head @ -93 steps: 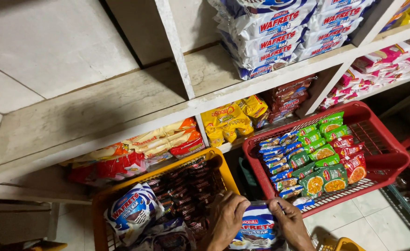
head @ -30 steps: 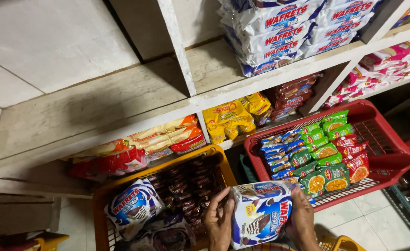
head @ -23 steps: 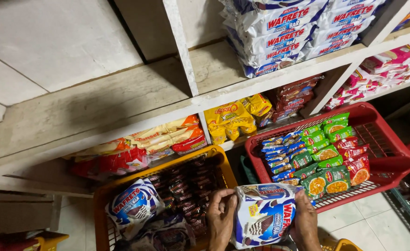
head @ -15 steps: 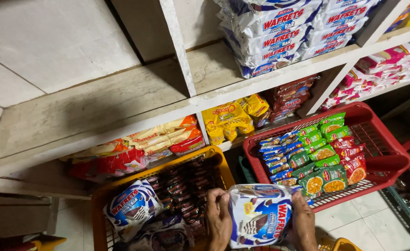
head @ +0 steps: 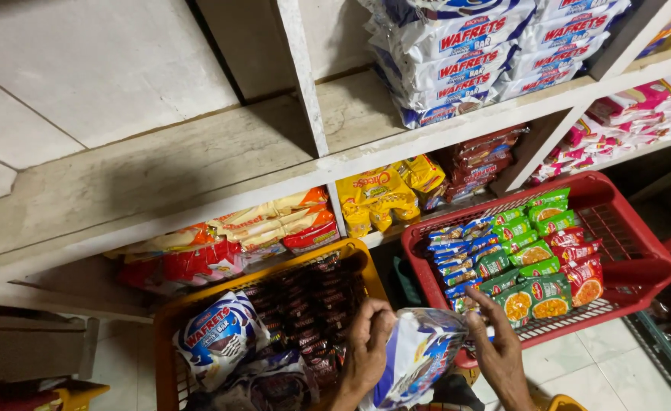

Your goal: Stocking snack packs and wafers from plastic baskets onto grocery store shelves.

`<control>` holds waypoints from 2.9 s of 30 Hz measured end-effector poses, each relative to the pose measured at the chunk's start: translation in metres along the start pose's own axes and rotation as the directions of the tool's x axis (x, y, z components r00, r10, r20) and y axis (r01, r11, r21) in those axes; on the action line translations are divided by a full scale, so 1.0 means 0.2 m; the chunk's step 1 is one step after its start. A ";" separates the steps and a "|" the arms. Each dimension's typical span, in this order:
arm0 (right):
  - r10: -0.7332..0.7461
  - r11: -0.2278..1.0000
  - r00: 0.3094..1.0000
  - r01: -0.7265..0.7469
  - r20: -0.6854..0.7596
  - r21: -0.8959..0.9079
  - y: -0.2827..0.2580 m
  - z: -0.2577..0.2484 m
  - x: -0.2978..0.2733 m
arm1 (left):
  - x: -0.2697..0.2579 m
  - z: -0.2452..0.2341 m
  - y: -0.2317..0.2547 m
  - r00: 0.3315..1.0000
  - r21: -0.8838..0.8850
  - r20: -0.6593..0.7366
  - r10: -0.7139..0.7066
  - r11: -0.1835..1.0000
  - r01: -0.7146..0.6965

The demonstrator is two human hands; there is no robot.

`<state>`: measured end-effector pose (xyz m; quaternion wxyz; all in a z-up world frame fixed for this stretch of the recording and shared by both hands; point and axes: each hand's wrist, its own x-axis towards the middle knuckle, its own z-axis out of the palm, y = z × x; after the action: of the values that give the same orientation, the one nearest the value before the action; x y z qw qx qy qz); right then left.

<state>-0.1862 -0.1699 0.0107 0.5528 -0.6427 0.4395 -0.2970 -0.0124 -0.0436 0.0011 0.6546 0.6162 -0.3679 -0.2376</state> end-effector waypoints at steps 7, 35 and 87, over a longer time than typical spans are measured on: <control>-0.414 0.899 0.816 0.437 0.404 0.038 -0.24 0.08 -0.01 | 0.09 0.05 0.36 0.919 -0.001 0.361 0.156 0.986 -0.167; -0.231 0.934 0.971 0.204 0.060 0.294 0.15 0.04 0.16 | 0.16 -0.12 0.27 0.931 0.401 0.185 0.314 0.841 -0.364; -0.599 0.580 0.711 0.702 0.368 -0.414 -0.22 0.06 0.21 | 0.07 -0.01 0.07 0.955 0.192 -0.010 0.295 0.938 -0.288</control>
<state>-0.1471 -0.2029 0.0467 0.2450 -0.9089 0.1807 -0.2849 -0.0041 -0.0511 0.0184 0.6282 0.6187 -0.4630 -0.0901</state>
